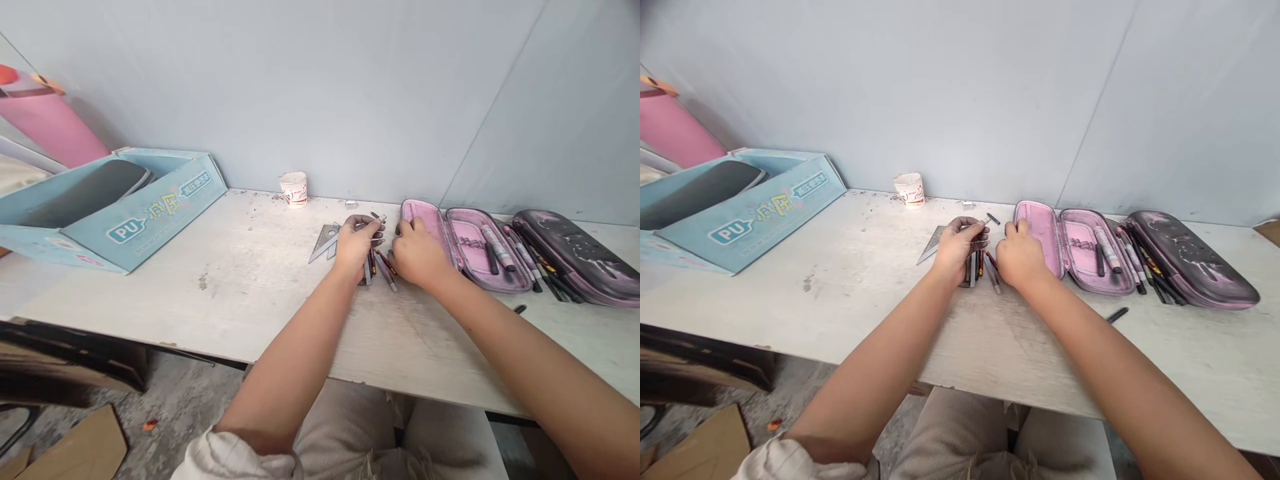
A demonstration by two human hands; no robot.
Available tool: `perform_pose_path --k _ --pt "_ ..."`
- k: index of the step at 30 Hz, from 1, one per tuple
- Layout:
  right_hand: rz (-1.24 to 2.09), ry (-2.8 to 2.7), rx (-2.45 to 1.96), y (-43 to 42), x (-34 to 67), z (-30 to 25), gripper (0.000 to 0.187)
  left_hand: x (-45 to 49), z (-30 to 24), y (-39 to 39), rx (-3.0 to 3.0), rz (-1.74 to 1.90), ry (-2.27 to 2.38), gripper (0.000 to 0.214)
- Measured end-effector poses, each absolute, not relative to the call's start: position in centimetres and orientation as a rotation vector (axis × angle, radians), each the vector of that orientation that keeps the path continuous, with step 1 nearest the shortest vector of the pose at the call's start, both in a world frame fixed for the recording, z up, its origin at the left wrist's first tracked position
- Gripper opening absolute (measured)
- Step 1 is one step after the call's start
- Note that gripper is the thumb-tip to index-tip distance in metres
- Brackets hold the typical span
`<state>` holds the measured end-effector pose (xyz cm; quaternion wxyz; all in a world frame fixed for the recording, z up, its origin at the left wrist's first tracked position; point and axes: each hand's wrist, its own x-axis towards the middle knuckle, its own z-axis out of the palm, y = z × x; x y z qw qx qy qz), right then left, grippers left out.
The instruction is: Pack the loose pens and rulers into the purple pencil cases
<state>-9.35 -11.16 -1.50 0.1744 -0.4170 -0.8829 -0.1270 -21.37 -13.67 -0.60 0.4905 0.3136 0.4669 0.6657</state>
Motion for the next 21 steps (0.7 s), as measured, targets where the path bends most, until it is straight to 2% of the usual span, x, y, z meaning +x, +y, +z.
perform_pose_path --k 4,8,11,13,16,21 --pt "-0.116 -2.388 -1.294 -10.3 -9.4 -0.3 0.017 -21.4 -0.5 -13.7 0.763 1.633 1.093 0.019" --pt "0.523 -2.091 -1.198 -10.5 -7.3 1.4 0.018 -21.0 -0.4 -14.1 0.839 1.586 1.058 0.015" --pt "1.028 -1.816 -1.017 -11.3 -5.3 1.3 0.031 -20.3 -0.3 -14.5 0.987 1.461 1.027 0.013" --pt "1.220 -1.638 -0.944 -11.9 -4.3 0.6 0.042 -19.6 -0.4 -14.9 1.105 1.361 1.010 0.016" --pt "1.288 -1.408 -0.870 -12.3 -3.3 -0.6 0.042 -18.8 -0.7 -15.3 1.211 1.238 1.022 0.019" --pt "1.189 -1.220 -0.819 -12.2 -3.1 -1.2 0.038 -18.3 -1.2 -15.3 1.259 1.182 1.061 0.017"
